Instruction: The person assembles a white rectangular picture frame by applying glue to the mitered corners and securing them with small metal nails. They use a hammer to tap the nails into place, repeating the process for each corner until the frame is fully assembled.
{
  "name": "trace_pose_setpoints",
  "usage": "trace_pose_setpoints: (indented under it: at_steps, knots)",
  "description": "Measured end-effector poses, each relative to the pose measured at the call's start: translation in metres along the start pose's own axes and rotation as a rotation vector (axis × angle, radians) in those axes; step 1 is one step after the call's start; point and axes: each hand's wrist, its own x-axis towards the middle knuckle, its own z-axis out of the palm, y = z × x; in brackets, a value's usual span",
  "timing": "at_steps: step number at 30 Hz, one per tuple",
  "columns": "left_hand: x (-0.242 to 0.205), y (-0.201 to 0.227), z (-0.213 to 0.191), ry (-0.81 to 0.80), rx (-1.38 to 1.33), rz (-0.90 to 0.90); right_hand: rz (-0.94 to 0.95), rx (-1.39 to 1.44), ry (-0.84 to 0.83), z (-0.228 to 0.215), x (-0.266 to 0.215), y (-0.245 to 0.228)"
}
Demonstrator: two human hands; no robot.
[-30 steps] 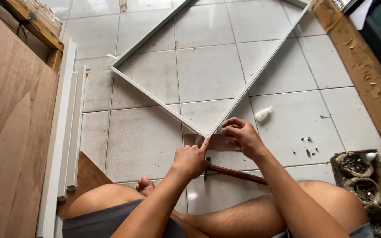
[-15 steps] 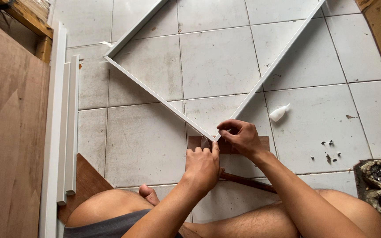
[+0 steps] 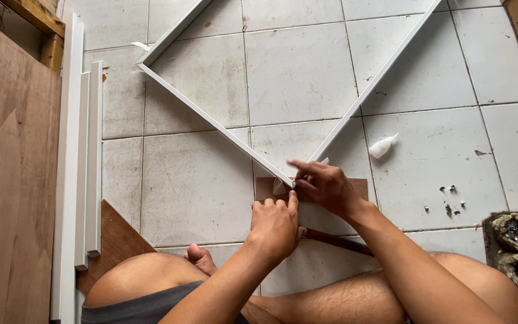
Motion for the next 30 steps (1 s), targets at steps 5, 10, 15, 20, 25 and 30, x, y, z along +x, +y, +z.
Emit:
trace_pose_setpoints:
  at_steps: [5, 10, 15, 20, 25, 30]
  knots:
    - [0.004, -0.001, 0.008, 0.013, 0.003, 0.003, 0.050, -0.040, 0.000, -0.001, 0.000, -0.001]
    - [0.001, -0.001, 0.000, 0.007, -0.018, -0.002, 0.087, -0.017, -0.007, -0.001, 0.000, -0.002]
    - [-0.001, 0.000, -0.005, 0.006, -0.025, -0.007, 0.112, -0.043, -0.008, -0.002, 0.001, -0.005]
    - [-0.001, 0.000, -0.006, 0.030, -0.023, -0.006, 0.120, -0.018, -0.011, 0.001, 0.001, 0.005]
    - [0.012, -0.003, 0.011, 0.055, -0.008, -0.007, 0.119, 0.000, 0.027, -0.001, -0.003, -0.005]
    - [0.014, -0.009, 0.016, 0.102, -0.038, -0.014, 0.345, -0.063, 0.118, -0.028, -0.022, -0.036]
